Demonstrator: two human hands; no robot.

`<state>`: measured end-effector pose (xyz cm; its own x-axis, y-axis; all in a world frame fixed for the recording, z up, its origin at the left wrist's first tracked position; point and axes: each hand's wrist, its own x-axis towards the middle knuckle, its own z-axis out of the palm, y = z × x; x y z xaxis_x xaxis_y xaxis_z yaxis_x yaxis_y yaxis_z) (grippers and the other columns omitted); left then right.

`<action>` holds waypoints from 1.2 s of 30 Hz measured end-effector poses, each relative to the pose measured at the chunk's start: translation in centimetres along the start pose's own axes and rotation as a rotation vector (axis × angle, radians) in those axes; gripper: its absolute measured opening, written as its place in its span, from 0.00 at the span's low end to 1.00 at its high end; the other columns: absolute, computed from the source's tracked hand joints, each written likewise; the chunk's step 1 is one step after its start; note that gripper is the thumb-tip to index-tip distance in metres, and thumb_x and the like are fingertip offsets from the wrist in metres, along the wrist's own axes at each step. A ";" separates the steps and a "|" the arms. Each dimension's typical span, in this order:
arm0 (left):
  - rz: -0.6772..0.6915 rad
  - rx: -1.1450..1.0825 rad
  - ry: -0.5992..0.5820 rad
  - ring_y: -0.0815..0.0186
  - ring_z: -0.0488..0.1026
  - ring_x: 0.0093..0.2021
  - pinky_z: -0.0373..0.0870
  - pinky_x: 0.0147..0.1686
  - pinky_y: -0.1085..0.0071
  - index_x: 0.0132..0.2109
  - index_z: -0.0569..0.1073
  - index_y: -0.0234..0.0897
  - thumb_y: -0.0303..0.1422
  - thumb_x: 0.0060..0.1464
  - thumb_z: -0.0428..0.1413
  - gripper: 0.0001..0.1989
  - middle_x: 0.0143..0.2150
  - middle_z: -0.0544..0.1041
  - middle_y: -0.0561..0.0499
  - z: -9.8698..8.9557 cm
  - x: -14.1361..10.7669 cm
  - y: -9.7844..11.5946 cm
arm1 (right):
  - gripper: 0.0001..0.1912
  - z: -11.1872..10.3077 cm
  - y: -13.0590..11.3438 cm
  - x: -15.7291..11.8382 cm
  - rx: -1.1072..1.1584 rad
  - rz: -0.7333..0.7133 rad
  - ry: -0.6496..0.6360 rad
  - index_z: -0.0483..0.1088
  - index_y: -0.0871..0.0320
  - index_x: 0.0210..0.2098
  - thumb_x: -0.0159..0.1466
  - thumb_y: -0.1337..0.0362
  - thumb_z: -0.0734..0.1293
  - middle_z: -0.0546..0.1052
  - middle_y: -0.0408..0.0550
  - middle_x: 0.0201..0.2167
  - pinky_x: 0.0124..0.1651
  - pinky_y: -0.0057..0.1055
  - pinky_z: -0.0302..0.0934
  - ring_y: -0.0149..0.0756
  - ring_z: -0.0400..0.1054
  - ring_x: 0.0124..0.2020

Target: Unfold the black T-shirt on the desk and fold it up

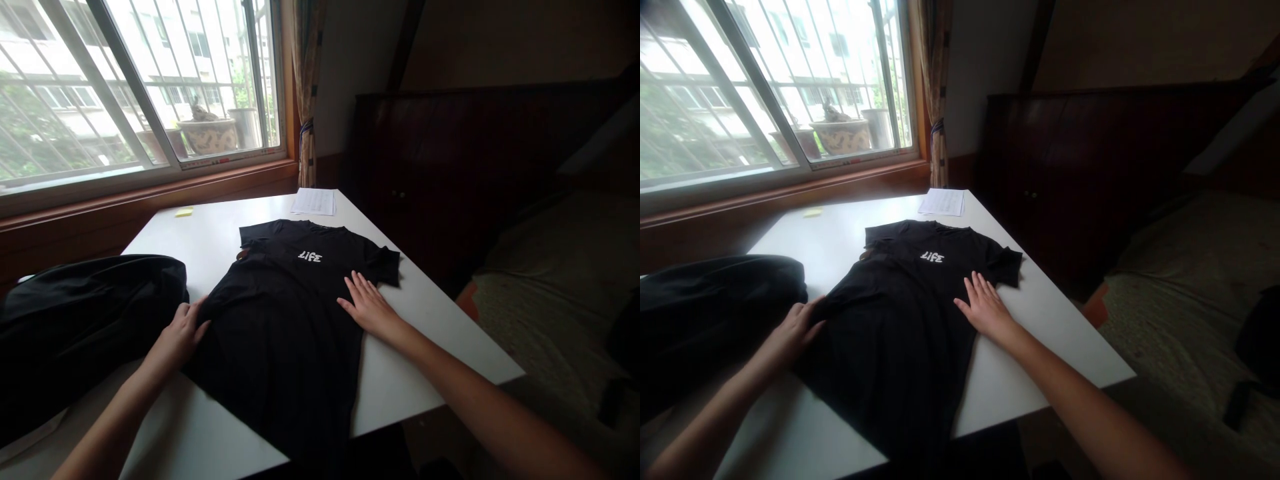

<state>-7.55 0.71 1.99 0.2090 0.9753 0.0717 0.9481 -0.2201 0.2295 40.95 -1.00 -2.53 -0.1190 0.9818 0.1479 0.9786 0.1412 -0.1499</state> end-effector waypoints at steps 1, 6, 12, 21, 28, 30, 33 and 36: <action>-0.018 -0.046 -0.044 0.53 0.77 0.45 0.75 0.46 0.60 0.71 0.56 0.39 0.45 0.67 0.43 0.29 0.53 0.71 0.42 -0.2 -0.6 -0.6 | 0.45 -0.1 0.0 -0.1 -0.006 -0.004 -0.005 0.51 0.68 0.72 0.72 0.37 0.47 0.47 0.65 0.74 0.73 0.50 0.42 0.52 0.39 0.75; 0.000 -0.213 -0.113 0.46 0.72 0.59 0.70 0.58 0.55 0.67 0.61 0.37 0.49 0.60 0.51 0.34 0.59 0.73 0.40 -0.4 -3.2 -4.3 | 0.44 -0.5 0.0 -0.5 -0.015 -0.024 0.003 0.51 0.63 0.73 0.71 0.37 0.49 0.46 0.61 0.74 0.73 0.52 0.42 0.52 0.38 0.75; -0.049 -0.335 -0.214 0.45 0.69 0.63 0.69 0.60 0.52 0.69 0.59 0.41 0.49 0.57 0.54 0.36 0.66 0.70 0.42 -1.8 -4.4 -4.9 | 0.43 -1.2 1.8 -1.3 -0.031 0.000 -0.065 0.48 0.60 0.74 0.71 0.36 0.48 0.44 0.59 0.75 0.72 0.56 0.41 0.52 0.37 0.75; 0.024 -0.397 -0.460 0.47 0.74 0.58 0.73 0.56 0.59 0.64 0.70 0.49 0.41 0.48 0.60 0.34 0.60 0.76 0.50 -3.6 -6.9 -3.2 | 0.42 -1.8 5.7 -0.9 -0.036 0.045 -0.122 0.43 0.55 0.75 0.71 0.37 0.47 0.42 0.52 0.76 0.70 0.61 0.44 0.54 0.37 0.75; 0.029 -0.217 -0.574 0.57 0.79 0.32 0.76 0.34 0.67 0.60 0.74 0.49 0.58 0.57 0.53 0.30 0.35 0.80 0.52 -7.9 -3.5 0.3 | 0.40 -2.0 7.0 -0.6 -0.005 0.006 -0.120 0.44 0.56 0.75 0.72 0.39 0.47 0.43 0.51 0.75 0.71 0.60 0.43 0.51 0.36 0.75; 0.102 -0.105 -0.301 0.55 0.79 0.40 0.75 0.42 0.65 0.56 0.77 0.46 0.58 0.58 0.53 0.29 0.42 0.80 0.49 -7.3 -0.4 0.3 | 0.39 -2.1 6.8 -0.5 -0.013 0.013 -0.075 0.48 0.56 0.74 0.73 0.40 0.47 0.47 0.51 0.75 0.71 0.61 0.44 0.52 0.38 0.75; 0.238 -0.070 -0.162 0.57 0.78 0.43 0.74 0.46 0.63 0.60 0.74 0.43 0.54 0.65 0.47 0.28 0.52 0.77 0.45 -5.4 4.7 1.5 | 0.36 -2.2 5.5 0.3 -0.038 0.001 0.080 0.53 0.59 0.72 0.74 0.44 0.48 0.52 0.55 0.73 0.71 0.60 0.43 0.52 0.41 0.74; 0.344 -0.056 -0.031 0.54 0.74 0.55 0.70 0.55 0.60 0.62 0.71 0.39 0.49 0.69 0.44 0.26 0.61 0.72 0.42 -3.2 9.7 4.6 | 0.36 -2.0 3.6 1.7 -0.009 -0.007 0.183 0.55 0.66 0.71 0.75 0.47 0.47 0.53 0.60 0.73 0.73 0.54 0.43 0.51 0.43 0.74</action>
<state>-1.98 9.09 6.85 0.5220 0.8439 0.1243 0.8066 -0.5357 0.2497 44.62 0.89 -0.86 -0.0940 0.9411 0.3247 0.9795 0.1458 -0.1393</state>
